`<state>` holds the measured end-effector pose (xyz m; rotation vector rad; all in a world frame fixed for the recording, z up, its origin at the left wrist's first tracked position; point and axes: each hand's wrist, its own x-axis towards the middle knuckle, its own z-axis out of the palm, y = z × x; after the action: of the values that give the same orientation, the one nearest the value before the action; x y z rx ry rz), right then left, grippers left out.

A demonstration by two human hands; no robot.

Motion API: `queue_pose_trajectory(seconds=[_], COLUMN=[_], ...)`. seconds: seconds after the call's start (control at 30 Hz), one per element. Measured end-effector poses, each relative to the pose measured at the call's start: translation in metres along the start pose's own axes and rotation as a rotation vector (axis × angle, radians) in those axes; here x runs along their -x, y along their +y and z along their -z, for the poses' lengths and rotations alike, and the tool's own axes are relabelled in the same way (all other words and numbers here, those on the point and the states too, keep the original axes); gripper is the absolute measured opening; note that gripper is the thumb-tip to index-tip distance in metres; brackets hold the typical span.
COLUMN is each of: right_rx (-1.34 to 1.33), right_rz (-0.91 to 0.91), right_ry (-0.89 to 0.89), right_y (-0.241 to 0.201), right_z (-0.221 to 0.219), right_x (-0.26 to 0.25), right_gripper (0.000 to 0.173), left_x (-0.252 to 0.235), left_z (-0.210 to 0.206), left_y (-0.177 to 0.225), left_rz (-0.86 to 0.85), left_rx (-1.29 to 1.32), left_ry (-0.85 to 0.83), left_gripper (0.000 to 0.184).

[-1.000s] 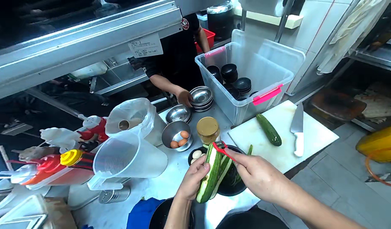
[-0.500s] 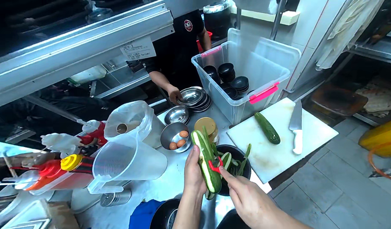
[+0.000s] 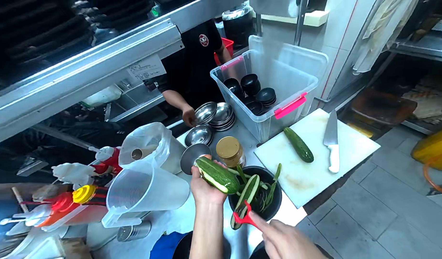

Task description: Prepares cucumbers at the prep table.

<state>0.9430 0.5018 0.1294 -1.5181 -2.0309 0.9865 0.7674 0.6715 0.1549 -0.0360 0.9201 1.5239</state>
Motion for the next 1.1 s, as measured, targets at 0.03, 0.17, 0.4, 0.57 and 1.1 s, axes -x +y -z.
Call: queue_pose_trajectory(seconds=[0.03,0.17,0.4,0.57,1.1], right_rx=[-0.021,-0.388,-0.745,-0.514,-0.072], right_rz=[0.020,0.054,0.046,-0.285,-0.173], right_ry=[0.076,0.285,0.237,0.379,-0.082], right_y=[0.002,0.019,0.023,0.070,-0.019], right_z=[0.010,0.024,0.007,-0.015,0.071], right_x=[0.000,-0.023,-0.070,-0.075,-0.097], right_gripper=[0.052,0.046,0.026,0.024,0.050], left_x=[0.001,0.011,0.035,0.021,0.007], left_z=[0.000,0.012,0.018,0.041,0.087], left_y=[0.001,-0.006,-0.034,-0.016,-0.001], left_rz=[0.003,0.025,0.026,0.121,-0.036], left_rx=[0.010,-0.039,-0.227,-0.279,-0.806], left_ry=[-0.036,-0.183,-0.207,-0.137,-0.535], left_gripper=[0.061,0.068,0.065,0.072,0.076])
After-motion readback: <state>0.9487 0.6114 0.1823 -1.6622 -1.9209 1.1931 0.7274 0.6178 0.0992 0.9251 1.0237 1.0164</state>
